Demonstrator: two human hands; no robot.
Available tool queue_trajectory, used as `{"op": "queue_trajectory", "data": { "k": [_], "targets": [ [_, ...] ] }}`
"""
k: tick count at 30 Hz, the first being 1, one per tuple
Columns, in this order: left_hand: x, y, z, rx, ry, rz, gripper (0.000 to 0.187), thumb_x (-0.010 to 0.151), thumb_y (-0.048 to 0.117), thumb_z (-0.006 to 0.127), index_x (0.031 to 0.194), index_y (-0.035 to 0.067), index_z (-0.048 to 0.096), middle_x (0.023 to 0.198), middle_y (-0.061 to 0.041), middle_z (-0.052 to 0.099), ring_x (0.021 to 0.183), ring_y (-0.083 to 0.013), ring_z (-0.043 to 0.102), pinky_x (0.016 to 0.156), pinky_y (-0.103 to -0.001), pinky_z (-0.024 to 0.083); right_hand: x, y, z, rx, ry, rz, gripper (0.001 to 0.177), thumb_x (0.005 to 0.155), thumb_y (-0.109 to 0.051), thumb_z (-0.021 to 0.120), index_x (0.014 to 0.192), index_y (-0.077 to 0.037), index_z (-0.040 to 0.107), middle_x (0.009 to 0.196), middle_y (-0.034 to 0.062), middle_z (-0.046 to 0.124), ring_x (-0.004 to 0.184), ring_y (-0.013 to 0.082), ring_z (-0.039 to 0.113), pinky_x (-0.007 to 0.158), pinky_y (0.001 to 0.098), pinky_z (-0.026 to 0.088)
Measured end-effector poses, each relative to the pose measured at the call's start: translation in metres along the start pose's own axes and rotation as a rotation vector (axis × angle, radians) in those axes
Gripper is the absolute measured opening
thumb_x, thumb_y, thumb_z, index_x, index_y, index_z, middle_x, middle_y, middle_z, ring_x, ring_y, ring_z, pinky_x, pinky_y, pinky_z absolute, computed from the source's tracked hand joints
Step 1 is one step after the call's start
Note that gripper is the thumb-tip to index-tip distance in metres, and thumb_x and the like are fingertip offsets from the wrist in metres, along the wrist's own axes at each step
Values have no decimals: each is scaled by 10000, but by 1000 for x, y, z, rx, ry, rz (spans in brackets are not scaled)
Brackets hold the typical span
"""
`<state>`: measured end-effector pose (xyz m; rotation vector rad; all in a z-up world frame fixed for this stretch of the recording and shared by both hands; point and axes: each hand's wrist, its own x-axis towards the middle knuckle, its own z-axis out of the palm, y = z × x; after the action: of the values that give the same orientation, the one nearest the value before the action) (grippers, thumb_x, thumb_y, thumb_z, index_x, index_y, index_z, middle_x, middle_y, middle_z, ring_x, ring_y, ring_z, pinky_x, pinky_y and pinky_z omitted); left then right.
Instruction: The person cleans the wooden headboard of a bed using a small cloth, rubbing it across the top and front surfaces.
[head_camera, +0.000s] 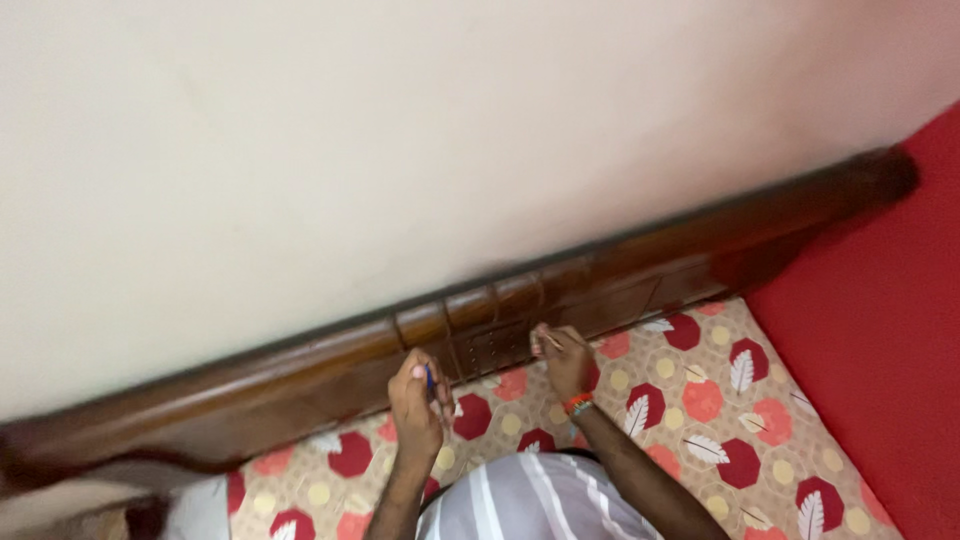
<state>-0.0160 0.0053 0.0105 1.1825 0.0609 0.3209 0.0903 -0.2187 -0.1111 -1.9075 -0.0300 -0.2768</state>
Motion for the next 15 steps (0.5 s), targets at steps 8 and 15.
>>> {"op": "queue_trajectory", "data": {
  "k": [8, 15],
  "targets": [
    [-13, 17, -26, -43, 145, 49, 404, 1069, 368, 376, 839, 46, 455, 609, -48, 455, 395, -108, 415, 339, -244, 353, -29, -42, 1, -4, -133, -253, 175, 922, -45, 726, 1084, 10, 765, 961, 90, 732, 817, 155, 717, 671, 259, 579],
    [-24, 23, -38, -99, 175, 144, 388, 1075, 350, 388, 858, 37, 462, 633, -51, 459, 417, -105, 418, 360, -245, 364, 18, -149, 85, 18, -240, -537, 176, 913, -13, 721, 1087, -8, 748, 1020, 121, 703, 873, 203, 713, 714, 316, 591]
  ]
}}
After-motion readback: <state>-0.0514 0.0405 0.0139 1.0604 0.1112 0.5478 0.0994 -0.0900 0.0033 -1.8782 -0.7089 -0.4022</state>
